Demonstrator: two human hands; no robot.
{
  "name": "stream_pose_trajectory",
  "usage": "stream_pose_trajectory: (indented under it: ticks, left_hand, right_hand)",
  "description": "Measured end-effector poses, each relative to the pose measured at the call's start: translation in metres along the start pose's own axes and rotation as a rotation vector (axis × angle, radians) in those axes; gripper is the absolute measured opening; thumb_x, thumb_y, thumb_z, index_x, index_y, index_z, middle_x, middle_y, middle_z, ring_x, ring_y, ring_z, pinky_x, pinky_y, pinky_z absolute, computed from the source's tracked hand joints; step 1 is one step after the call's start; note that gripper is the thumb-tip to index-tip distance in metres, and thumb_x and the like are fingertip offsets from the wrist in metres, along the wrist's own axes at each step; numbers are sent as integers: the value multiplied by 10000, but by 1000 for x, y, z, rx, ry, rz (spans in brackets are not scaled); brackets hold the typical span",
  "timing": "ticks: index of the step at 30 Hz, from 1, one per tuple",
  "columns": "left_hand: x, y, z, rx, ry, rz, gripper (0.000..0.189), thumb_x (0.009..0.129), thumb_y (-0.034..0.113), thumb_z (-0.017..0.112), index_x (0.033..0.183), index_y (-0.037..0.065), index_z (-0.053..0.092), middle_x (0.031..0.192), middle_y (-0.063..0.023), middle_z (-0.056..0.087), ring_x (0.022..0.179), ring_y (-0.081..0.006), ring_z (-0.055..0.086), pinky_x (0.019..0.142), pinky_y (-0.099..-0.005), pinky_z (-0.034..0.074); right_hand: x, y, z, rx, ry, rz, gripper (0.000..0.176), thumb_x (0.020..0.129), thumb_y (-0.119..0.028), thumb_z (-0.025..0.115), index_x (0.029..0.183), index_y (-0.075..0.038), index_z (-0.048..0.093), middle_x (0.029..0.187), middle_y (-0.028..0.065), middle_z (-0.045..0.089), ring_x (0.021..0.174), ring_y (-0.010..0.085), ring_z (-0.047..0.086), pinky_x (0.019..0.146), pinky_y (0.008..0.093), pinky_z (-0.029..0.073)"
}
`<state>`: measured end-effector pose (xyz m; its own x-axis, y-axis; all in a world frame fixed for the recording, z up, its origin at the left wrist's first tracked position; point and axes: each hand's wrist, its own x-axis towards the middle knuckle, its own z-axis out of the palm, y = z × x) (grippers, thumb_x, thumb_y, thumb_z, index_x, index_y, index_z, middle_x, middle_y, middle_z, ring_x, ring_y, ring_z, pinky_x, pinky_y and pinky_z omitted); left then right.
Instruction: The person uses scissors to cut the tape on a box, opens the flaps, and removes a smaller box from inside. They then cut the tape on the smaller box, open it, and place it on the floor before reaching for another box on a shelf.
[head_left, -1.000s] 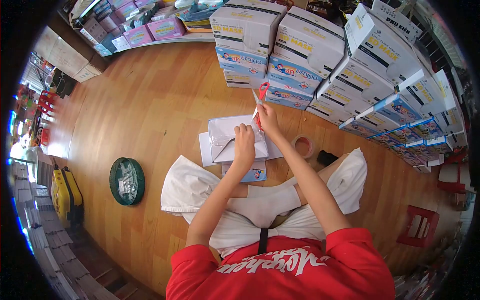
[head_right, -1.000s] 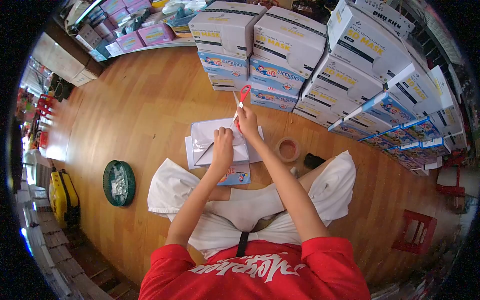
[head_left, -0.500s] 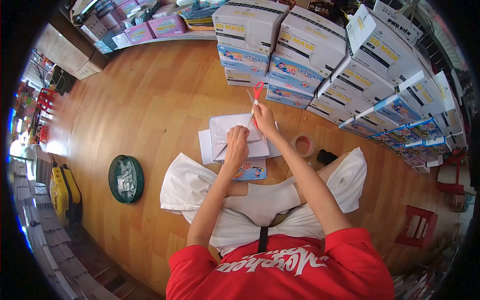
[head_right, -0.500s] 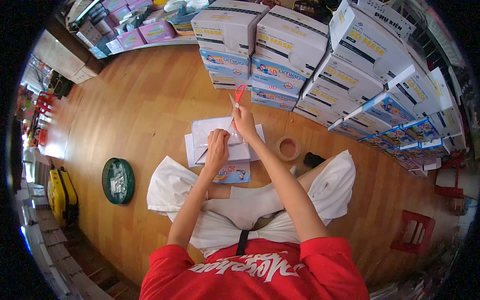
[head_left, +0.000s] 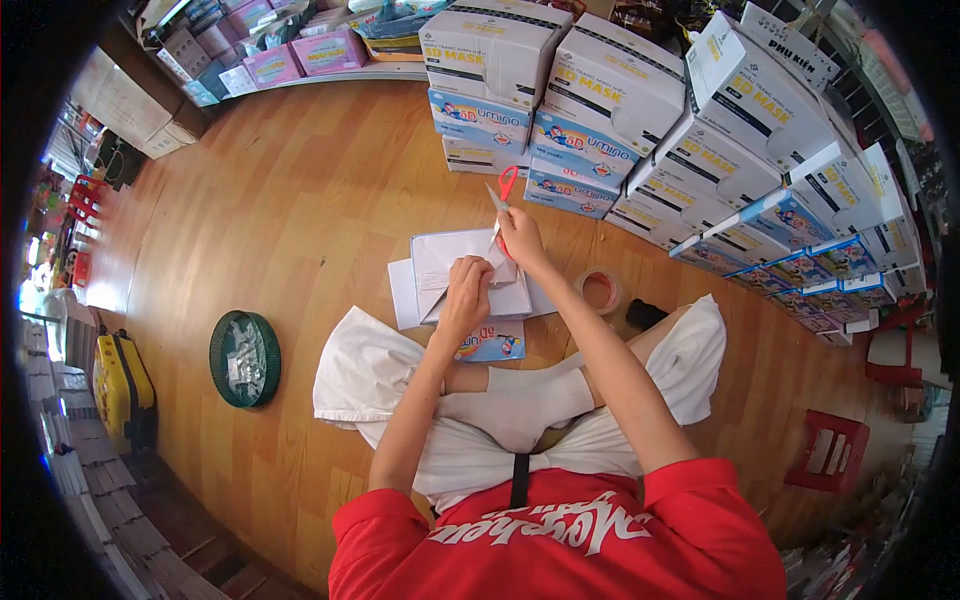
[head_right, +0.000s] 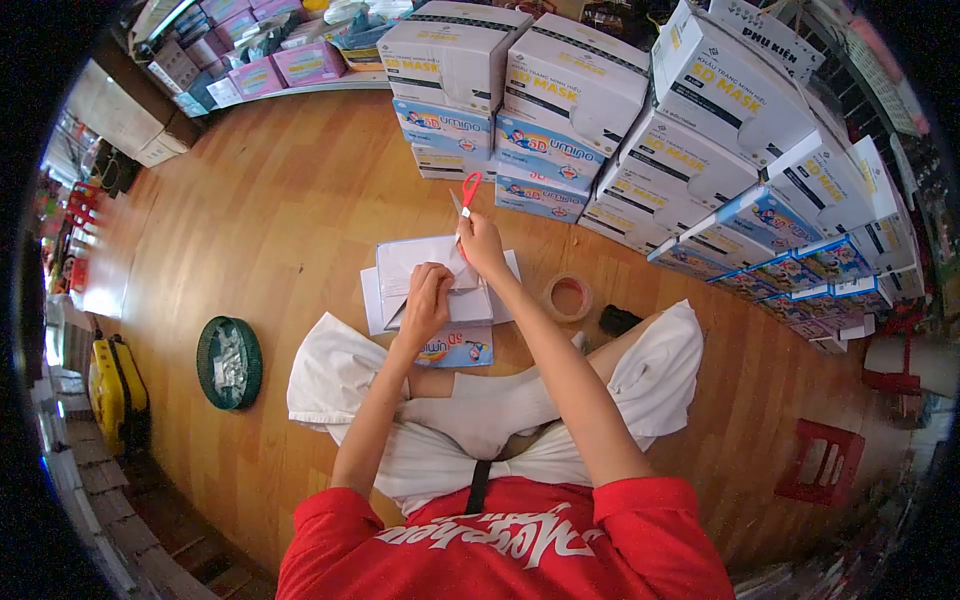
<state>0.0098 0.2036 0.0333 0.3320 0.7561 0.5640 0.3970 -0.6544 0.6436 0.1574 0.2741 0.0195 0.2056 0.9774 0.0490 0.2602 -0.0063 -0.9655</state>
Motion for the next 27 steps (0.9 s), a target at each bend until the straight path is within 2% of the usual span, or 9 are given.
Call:
stream_pose_trajectory:
  ticks: [4, 7, 10, 13, 16, 19, 22, 25, 27]
  left_hand:
    - [2, 2, -1, 20, -34, -86, 147, 837, -13, 567, 983, -21, 545, 907, -155, 528, 858, -336, 500, 786, -409, 405]
    - [8, 12, 4, 139, 36, -150, 347, 811, 6, 634, 1148, -22, 557, 876, -138, 538, 780, -295, 496, 734, -400, 412]
    - [10, 11, 8, 207, -7, -171, 391, 781, 69, 694, 1159, -2, 620, 881, -127, 545, 791, -283, 503, 726, -392, 414]
    - [9, 6, 16, 146, 65, -225, 232, 752, 105, 731, 970, 27, 718, 889, -116, 551, 807, -275, 510, 726, -378, 417]
    - [11, 16, 19, 97, 165, -309, 108, 735, 107, 742, 807, 27, 740, 870, -103, 557, 829, -271, 514, 738, -369, 426]
    - [13, 18, 19, 87, 190, -333, 114, 735, 100, 734, 831, 40, 729, 874, -94, 584, 847, -269, 520, 769, -380, 425]
    - [12, 26, 23, 126, 192, -289, 98, 753, 87, 712, 840, 43, 701, 900, -90, 615, 895, -271, 532, 815, -407, 420]
    - [3, 23, 28, 251, 196, -75, 89, 777, 69, 684, 862, 43, 674, 929, -90, 630, 922, -279, 543, 859, -445, 409]
    - [2, 17, 27, 213, 177, -51, 79, 790, 25, 650, 869, 23, 649, 902, -90, 627, 909, -294, 549, 842, -418, 431]
  right_hand:
    - [3, 8, 3, 37, 0, -4, 352, 961, -242, 481, 705, -5, 519, 495, 93, 545, 434, 196, 568, 448, 354, 426]
    - [4, 14, -3, 155, -82, 35, 321, 972, -266, 501, 769, -20, 537, 573, 25, 537, 469, 111, 525, 444, 275, 404]
    - [7, 19, -11, 315, -160, 107, 303, 971, -275, 506, 786, -40, 549, 595, 10, 536, 484, 97, 519, 455, 251, 406]
    - [9, 15, -12, 462, -89, 175, 301, 969, -274, 503, 786, -41, 556, 587, 14, 535, 460, 103, 504, 424, 251, 369]
    - [9, 0, -20, 597, -10, 227, 289, 975, -279, 494, 818, -44, 554, 600, 19, 538, 477, 98, 512, 435, 244, 376]
    - [12, -19, -21, 483, -71, 171, 286, 981, -283, 485, 840, -42, 544, 615, 22, 540, 494, 91, 516, 455, 241, 387]
    - [16, -25, -5, 498, -212, 47, 270, 994, -291, 486, 877, -60, 565, 629, -3, 529, 499, 71, 497, 461, 208, 378]
    - [24, -9, 16, 377, -235, -112, 277, 998, -291, 485, 888, -44, 547, 629, -4, 522, 499, 66, 495, 453, 216, 376]
    - [27, 0, 17, 294, -208, -118, 274, 996, -270, 483, 865, -32, 522, 615, -1, 501, 494, 71, 495, 453, 236, 382]
